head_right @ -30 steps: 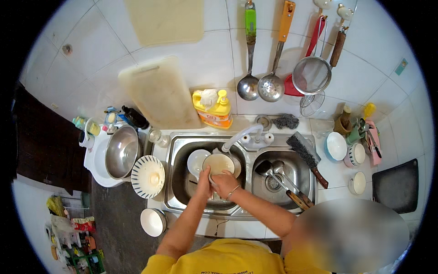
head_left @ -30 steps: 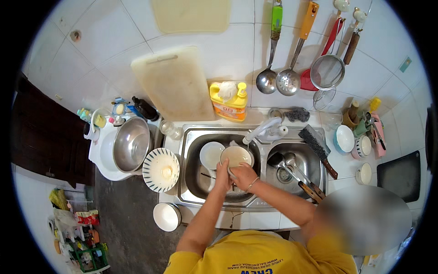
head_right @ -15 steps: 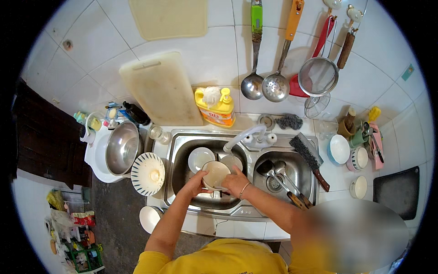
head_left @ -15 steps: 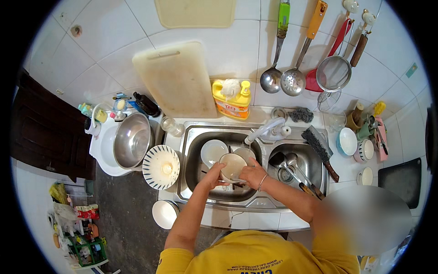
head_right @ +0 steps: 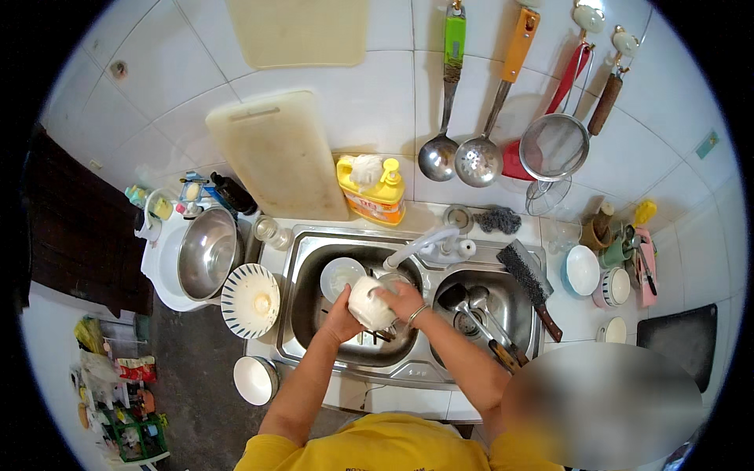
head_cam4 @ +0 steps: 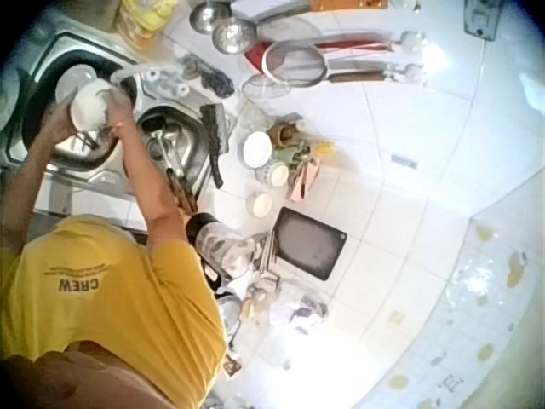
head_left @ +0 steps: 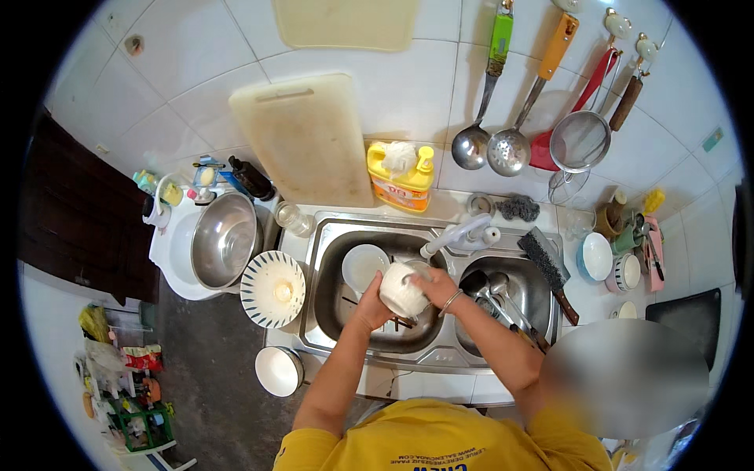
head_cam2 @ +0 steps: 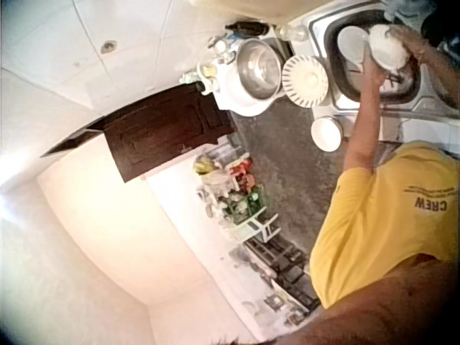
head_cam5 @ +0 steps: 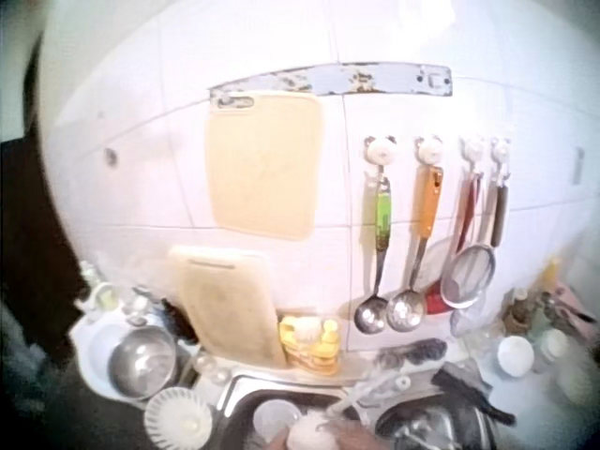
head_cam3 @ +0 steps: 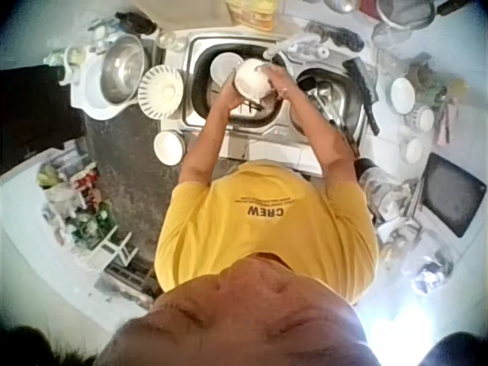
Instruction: The person washes several bowls, cups, and a pair of chopsticks in a sink by hand, rinsing each item under running water and placing them on the counter.
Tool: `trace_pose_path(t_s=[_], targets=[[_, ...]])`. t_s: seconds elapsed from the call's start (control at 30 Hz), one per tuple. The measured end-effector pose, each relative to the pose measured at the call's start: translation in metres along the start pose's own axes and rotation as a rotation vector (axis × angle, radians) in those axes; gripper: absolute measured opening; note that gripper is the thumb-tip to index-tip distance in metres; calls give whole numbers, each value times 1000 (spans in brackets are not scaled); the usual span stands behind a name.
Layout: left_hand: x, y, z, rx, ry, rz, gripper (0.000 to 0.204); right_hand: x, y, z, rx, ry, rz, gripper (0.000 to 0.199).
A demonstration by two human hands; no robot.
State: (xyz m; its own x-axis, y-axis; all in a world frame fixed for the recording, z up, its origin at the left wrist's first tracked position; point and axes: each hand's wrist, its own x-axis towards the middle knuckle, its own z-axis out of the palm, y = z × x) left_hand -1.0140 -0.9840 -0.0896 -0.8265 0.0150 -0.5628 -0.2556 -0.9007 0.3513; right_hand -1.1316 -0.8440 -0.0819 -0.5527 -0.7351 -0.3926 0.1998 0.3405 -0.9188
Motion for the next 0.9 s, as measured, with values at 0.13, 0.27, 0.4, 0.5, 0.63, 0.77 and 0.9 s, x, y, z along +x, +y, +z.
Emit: trace_pose_path(t_s=[0.13, 0.27, 0.4, 0.5, 0.63, 0.77, 0.9], targets=[[8, -5, -16, -63, -112, 70, 41, 15, -6, -19, 753, 202, 242, 27], [-4, 2, 23, 8, -57, 280, 27, 27, -6, -24, 789, 305, 142, 25], [16, -3, 17, 377, 59, 463, 23, 29, -4, -26, 218, 11, -140, 33], [22, -6, 26, 474, 156, 566, 20, 8, -34, 7, -653, 202, -609, 29], [21, -18, 25, 448, 196, 548, 21, 47, 21, -10, -125, 232, -200, 31], [16, -17, 29, 458, 192, 548, 18, 37, 9, -20, -121, 225, -259, 31], [26, -11, 30, 330, 232, 432, 14, 6, -14, 22, -780, 378, -602, 31]])
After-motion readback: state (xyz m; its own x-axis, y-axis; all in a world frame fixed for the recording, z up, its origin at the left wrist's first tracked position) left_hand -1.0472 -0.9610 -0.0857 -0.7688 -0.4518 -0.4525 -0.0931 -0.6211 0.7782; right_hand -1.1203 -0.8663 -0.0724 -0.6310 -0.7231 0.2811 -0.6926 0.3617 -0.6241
